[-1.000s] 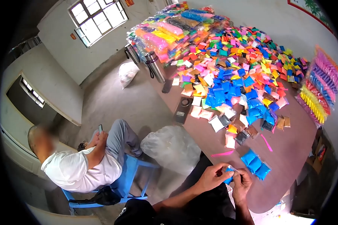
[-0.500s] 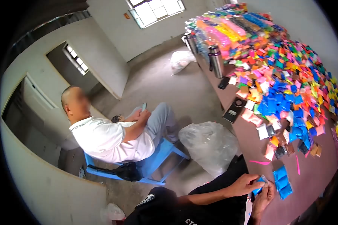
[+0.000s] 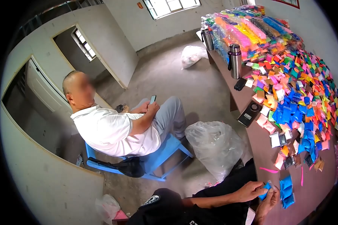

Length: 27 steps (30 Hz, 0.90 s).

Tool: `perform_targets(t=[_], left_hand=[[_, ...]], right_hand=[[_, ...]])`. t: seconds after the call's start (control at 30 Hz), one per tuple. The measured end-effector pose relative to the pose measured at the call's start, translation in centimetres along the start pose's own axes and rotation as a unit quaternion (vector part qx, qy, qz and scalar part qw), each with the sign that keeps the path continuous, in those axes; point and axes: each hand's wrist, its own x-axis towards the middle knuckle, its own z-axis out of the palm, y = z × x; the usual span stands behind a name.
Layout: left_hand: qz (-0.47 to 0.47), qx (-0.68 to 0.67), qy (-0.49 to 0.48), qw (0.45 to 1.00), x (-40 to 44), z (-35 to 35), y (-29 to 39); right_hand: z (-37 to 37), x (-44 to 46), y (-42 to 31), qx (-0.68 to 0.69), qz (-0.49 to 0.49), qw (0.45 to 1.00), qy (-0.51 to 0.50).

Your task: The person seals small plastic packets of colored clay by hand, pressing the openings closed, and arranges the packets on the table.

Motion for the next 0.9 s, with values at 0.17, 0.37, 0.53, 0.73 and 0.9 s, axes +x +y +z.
perform_targets(t=[0.17, 0.37, 0.53, 0.73, 0.9], left_hand=[[-0.018, -0.052, -0.013, 0.998, 0.2, 0.3, -1.0], [-0.041, -0.066, -0.034, 0.996, 0.2, -0.3, 0.4], [-0.051, -0.086, -0.039, 0.994, 0.4, -0.3, 0.0], [-0.056, -0.044, -0.072, 0.995, 0.2, -0.9, -1.3], [-0.033, -0.062, -0.012, 0.997, 0.8, -1.6, -2.7]], right_hand=[[-1.1, 0.8, 1.8, -0.05, -0.03, 0.998, 0.011], [-2.7, 1.2, 3.2, -0.013, 0.015, 1.0, 0.0], [-2.2, 1.3, 1.9, -0.021, 0.023, 0.999, -0.009], [-0.9, 0.4, -0.6, -0.073, 0.026, 0.993, -0.085], [0.6, 0.9, -5.2, -0.16, -0.122, 0.972, -0.121]])
